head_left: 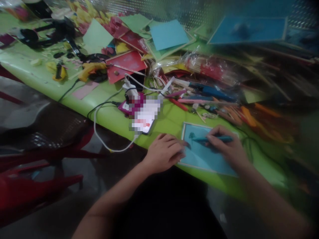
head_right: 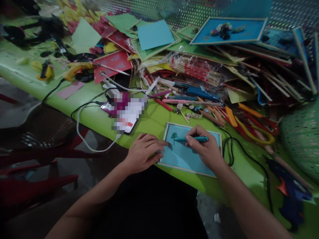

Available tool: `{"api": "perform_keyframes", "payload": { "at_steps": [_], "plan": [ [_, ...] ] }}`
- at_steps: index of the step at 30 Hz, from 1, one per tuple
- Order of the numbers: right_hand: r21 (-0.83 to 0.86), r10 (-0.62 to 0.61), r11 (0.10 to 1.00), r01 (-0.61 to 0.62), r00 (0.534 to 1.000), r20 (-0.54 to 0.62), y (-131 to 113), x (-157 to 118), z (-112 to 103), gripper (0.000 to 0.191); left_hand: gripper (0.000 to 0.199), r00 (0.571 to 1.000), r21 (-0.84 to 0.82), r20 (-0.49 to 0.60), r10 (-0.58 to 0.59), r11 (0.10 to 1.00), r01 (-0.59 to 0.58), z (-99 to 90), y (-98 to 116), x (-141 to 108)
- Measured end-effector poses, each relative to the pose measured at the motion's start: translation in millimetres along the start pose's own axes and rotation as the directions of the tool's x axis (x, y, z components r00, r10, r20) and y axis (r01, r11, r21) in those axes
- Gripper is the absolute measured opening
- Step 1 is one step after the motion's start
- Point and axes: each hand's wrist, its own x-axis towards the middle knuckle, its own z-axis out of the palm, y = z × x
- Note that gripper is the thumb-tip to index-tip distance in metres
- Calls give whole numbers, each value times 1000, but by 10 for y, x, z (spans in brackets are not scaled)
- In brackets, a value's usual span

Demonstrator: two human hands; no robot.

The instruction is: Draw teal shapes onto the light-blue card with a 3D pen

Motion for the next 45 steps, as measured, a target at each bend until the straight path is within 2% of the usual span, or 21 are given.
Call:
{"api": "perform_keyframes", "payload": {
  "at_steps": [45],
  "plan": [
    [15,-40,999,40,998,-48,22,4,-11,24,28,1000,2,10,-14,1000,14,8,4,-6]
  ]
}}
